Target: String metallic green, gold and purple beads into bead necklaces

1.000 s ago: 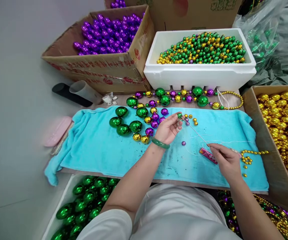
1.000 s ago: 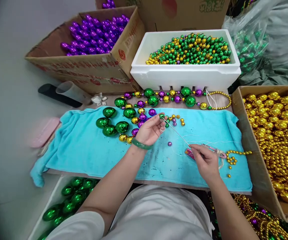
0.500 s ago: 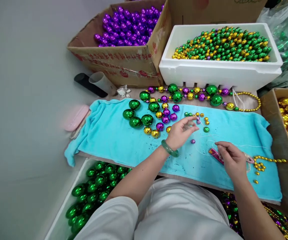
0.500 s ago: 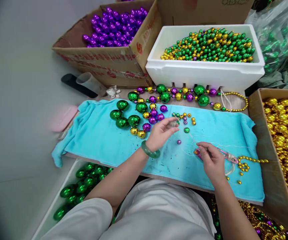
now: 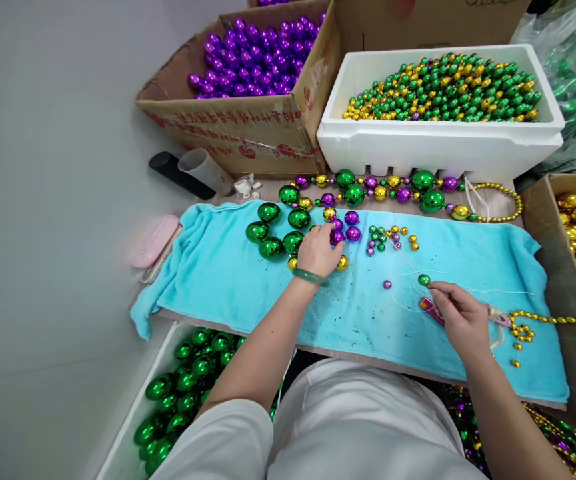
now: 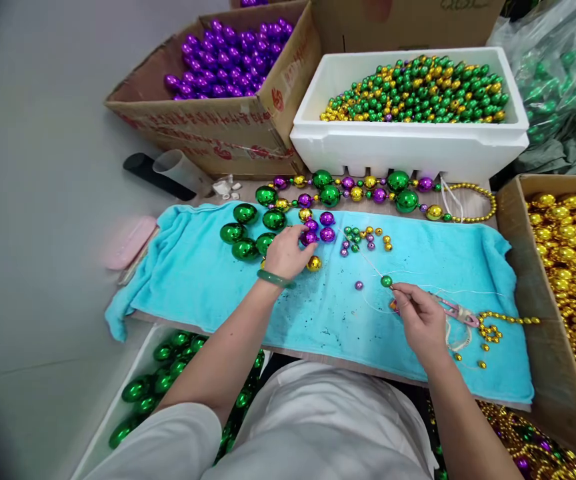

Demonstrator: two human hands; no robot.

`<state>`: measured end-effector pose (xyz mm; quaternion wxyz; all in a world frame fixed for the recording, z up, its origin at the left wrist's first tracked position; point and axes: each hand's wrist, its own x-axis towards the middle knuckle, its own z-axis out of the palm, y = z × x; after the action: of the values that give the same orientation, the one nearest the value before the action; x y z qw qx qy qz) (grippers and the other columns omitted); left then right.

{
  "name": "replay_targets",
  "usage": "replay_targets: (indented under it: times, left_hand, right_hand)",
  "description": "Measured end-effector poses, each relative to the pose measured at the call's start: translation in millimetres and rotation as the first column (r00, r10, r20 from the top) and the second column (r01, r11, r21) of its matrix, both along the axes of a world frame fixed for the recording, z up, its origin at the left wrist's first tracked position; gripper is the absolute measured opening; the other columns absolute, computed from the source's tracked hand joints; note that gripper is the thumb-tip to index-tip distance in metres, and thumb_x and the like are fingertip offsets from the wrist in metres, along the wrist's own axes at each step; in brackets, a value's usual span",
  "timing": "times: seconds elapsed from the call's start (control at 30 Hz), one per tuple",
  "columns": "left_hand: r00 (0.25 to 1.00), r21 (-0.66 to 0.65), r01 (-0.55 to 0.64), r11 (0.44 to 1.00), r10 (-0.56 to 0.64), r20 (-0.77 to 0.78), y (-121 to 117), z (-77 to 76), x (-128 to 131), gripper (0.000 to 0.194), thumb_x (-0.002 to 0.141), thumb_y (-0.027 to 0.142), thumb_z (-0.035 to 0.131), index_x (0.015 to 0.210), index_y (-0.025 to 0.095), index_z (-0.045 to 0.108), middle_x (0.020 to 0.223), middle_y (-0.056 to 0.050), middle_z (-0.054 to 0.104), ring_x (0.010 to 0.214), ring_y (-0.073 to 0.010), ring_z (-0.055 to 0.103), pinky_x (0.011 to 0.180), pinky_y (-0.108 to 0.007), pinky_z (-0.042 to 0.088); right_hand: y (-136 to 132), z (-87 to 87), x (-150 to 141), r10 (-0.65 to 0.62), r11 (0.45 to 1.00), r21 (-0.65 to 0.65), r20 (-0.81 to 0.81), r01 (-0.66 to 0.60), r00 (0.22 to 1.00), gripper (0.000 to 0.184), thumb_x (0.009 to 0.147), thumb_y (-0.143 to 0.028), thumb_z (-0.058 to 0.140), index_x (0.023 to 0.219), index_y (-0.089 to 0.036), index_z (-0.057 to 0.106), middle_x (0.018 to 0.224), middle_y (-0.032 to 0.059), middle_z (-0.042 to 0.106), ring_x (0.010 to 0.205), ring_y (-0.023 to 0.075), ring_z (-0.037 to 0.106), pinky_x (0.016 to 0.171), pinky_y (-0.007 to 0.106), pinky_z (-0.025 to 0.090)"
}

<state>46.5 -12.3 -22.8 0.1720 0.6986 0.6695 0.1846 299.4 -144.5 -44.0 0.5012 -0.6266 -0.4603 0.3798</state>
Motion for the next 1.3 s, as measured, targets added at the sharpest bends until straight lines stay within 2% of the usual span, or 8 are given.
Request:
replay_targets:
  times: [0.07, 0.17, 0.23, 0.37, 0.57, 0.8, 0.97, 1.3]
  left_hand:
    - [0.922, -0.053, 0.05, 0.997, -0.026, 0.386, -4.2, 7.6, 0.9, 0.04, 0.073, 0.022, 0.067, 0.113, 0.016, 0.06, 0.107, -0.011, 0.061, 0.088, -0.0223, 0.061, 0.084, -0.039, 0.049]
    - [0.587, -0.182, 0.203, 0.962, 0.029, 0.809, -10.9, 19.4, 2.4, 0.046, 0.069, 0.022, 0.073, 0.113, 0.021, 0.058, 0.104, -0.005, 0.062, 0.08, -0.0156, 0.062, 0.072, -0.029, 0.051]
    - [0.431, -0.197, 0.259, 0.945, 0.07, 0.9, -14.1, 25.0, 4.0, 0.047, 0.066, 0.018, 0.075, 0.11, 0.021, 0.059, 0.103, -0.003, 0.062, 0.081, -0.0142, 0.063, 0.07, -0.026, 0.051]
    - [0.297, -0.211, 0.248, 0.945, 0.133, 0.946, -16.1, 30.0, 7.2, 0.046, 0.063, 0.014, 0.077, 0.106, 0.022, 0.061, 0.106, -0.002, 0.061, 0.081, -0.0129, 0.064, 0.07, -0.024, 0.051]
    - [0.217, -0.234, 0.264, 0.936, 0.178, 0.96, -15.1, 30.9, 8.3, 0.047, 0.064, 0.014, 0.077, 0.108, 0.022, 0.061, 0.106, -0.003, 0.061, 0.085, -0.0145, 0.066, 0.069, -0.023, 0.052]
    - [0.275, -0.206, 0.276, 0.939, 0.128, 0.953, -19.6, 31.4, 13.7, 0.042, 0.064, 0.016, 0.079, 0.104, 0.022, 0.065, 0.106, -0.002, 0.06, 0.081, -0.0116, 0.063, 0.069, -0.023, 0.053]
    - [0.184, -0.256, 0.33, 0.909, 0.204, 0.962, -27.8, 29.8, 27.1, 0.038, 0.074, 0.029, 0.073, 0.11, 0.023, 0.064, 0.108, -0.004, 0.061, 0.079, -0.0131, 0.064, 0.067, -0.027, 0.054]
    - [0.103, -0.228, 0.321, 0.919, 0.206, 0.973, -30.2, 28.9, 37.2, 0.051, 0.068, 0.017, 0.075, 0.116, 0.025, 0.061, 0.116, -0.004, 0.059, 0.086, -0.0114, 0.059, 0.069, -0.022, 0.052]
  right_hand:
    - [-0.9, 1.0, 0.8, 0.031, 0.999, 0.01, 0.037, -0.031, 0.999, 0.016, 0.082, -0.033, 0.064, 0.086, -0.02, 0.073, 0.073, 0.0023, 0.068, 0.061, 0.0129, 0.059, 0.055, 0.027, 0.048]
    - [-2.7, 2.7, 3.9, 0.078, 0.997, 0.022, 0.061, -0.08, 0.995, 0.016, 0.083, -0.033, 0.063, 0.086, -0.021, 0.073, 0.076, 0.003, 0.07, 0.064, 0.0148, 0.061, 0.057, 0.028, 0.049]
    - [-3.7, 4.2, 6.2, 0.098, 0.994, 0.044, 0.071, -0.102, 0.993, 0.015, 0.083, -0.033, 0.064, 0.086, -0.022, 0.074, 0.076, 0.0029, 0.071, 0.066, 0.0157, 0.063, 0.058, 0.028, 0.049]
    - [-5.1, 6.9, 9.5, 0.126, 0.988, 0.068, 0.125, -0.135, 0.984, 0.014, 0.083, -0.031, 0.064, 0.087, -0.023, 0.074, 0.077, 0.003, 0.071, 0.069, 0.0168, 0.064, 0.061, 0.029, 0.049]
    - [-5.8, 7.2, 11.6, 0.107, 0.991, 0.067, 0.15, -0.119, 0.983, 0.014, 0.083, -0.031, 0.064, 0.087, -0.022, 0.074, 0.078, 0.0042, 0.072, 0.072, 0.018, 0.064, 0.064, 0.031, 0.049]
    - [-5.3, 2.0, 9.9, 0.128, 0.99, 0.042, 0.11, -0.133, 0.986, 0.016, 0.084, -0.033, 0.064, 0.088, -0.021, 0.074, 0.079, 0.004, 0.072, 0.069, 0.0167, 0.063, 0.062, 0.03, 0.049]
    - [-2.5, -4.3, 5.0, 0.127, 0.991, 0.023, 0.088, -0.13, 0.988, 0.019, 0.085, -0.035, 0.062, 0.089, -0.02, 0.073, 0.078, 0.0034, 0.07, 0.067, 0.0151, 0.061, 0.059, 0.028, 0.05]
    - [-0.4, -6.1, 10.9, 0.106, 0.994, -0.011, 0.062, -0.105, 0.992, 0.018, 0.083, -0.035, 0.063, 0.087, -0.021, 0.073, 0.078, 0.0032, 0.071, 0.071, 0.0159, 0.062, 0.064, 0.031, 0.05]
